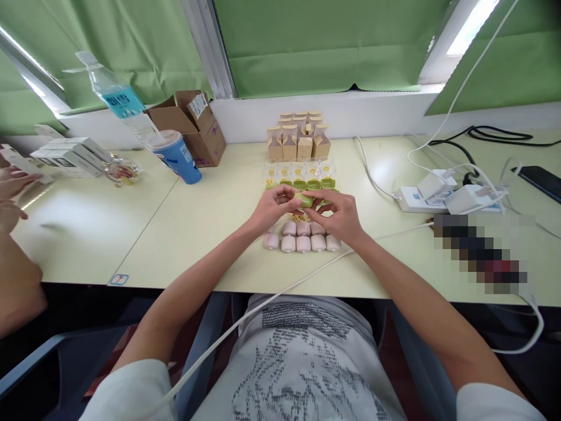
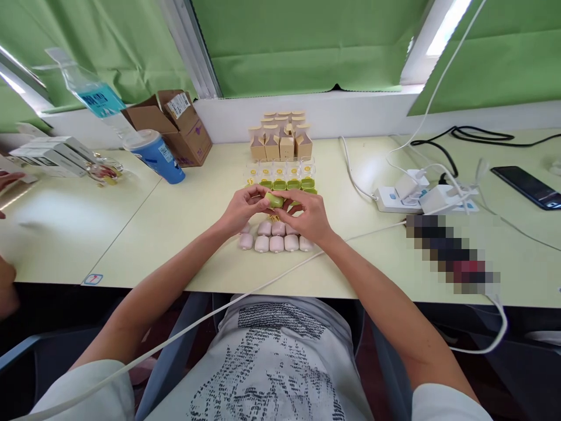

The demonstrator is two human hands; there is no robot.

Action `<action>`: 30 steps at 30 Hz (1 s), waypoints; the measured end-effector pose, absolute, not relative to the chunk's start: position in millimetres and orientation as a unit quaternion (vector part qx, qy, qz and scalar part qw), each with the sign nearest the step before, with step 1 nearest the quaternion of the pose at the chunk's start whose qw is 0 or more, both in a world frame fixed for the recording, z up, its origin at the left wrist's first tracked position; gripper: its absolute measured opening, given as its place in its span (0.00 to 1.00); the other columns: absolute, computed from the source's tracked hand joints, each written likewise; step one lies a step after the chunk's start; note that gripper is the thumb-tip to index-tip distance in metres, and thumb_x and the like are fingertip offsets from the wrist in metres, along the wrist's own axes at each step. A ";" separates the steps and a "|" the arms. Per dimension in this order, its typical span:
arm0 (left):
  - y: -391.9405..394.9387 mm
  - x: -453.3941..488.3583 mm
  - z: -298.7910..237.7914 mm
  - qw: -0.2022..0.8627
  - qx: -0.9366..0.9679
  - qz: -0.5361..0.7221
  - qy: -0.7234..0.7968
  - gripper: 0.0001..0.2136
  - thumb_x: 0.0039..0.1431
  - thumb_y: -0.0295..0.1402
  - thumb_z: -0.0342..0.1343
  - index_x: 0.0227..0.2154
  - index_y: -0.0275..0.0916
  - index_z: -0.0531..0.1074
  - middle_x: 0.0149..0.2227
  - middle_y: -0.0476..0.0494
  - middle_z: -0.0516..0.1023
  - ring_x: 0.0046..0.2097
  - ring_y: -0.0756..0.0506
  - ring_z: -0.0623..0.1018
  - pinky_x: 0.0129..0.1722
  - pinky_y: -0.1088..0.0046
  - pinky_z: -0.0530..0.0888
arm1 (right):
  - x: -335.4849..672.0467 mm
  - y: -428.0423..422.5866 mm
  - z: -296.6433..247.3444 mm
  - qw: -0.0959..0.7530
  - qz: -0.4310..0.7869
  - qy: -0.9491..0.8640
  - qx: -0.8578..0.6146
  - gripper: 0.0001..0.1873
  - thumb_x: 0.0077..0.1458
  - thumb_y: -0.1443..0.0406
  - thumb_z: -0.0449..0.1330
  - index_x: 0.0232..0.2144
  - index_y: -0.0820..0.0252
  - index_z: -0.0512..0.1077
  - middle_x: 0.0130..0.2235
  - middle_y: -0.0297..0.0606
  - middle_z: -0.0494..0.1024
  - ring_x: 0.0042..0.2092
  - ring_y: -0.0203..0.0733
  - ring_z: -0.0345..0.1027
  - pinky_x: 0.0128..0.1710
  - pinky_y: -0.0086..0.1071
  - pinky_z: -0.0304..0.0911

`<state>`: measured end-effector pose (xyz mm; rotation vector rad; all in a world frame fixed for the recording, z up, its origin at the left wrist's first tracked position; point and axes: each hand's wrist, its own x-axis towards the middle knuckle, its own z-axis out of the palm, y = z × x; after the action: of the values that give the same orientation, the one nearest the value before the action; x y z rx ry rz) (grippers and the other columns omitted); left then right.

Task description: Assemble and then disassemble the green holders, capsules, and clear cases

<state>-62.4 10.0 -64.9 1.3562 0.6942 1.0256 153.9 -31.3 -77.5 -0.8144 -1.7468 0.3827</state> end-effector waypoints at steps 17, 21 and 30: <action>15.1 -66.7 -66.2 0.565 0.626 0.437 0.315 0.32 0.46 0.55 0.84 0.43 0.36 0.82 0.37 0.44 0.85 0.39 0.44 0.86 0.42 0.65 0.87 | 155.5 -29.7 -73.8 0.518 0.242 -0.735 -0.364 0.16 0.64 0.58 0.72 0.53 0.52 0.84 0.50 0.40 0.90 0.44 0.45 0.85 0.35 0.35 0.81; 15.4 -66.7 -65.7 0.563 0.630 0.433 0.315 0.31 0.47 0.54 0.84 0.43 0.36 0.82 0.36 0.45 0.85 0.39 0.45 0.86 0.43 0.65 0.87 | 155.1 -30.0 -73.6 0.527 0.249 -0.727 -0.364 0.16 0.63 0.59 0.73 0.52 0.52 0.85 0.50 0.39 0.90 0.41 0.43 0.83 0.36 0.34 0.81; 16.2 -65.6 -65.3 0.541 0.643 0.431 0.328 0.31 0.47 0.54 0.83 0.45 0.37 0.84 0.38 0.44 0.84 0.38 0.47 0.83 0.41 0.70 0.83 | 152.5 -33.5 -73.3 0.526 0.254 -0.725 -0.366 0.17 0.63 0.59 0.72 0.53 0.53 0.85 0.45 0.37 0.90 0.31 0.37 0.75 0.31 0.33 0.80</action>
<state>-65.6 16.2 -65.3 1.5286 0.7802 1.0241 152.5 -33.5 -73.3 -0.8755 -1.7335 0.6073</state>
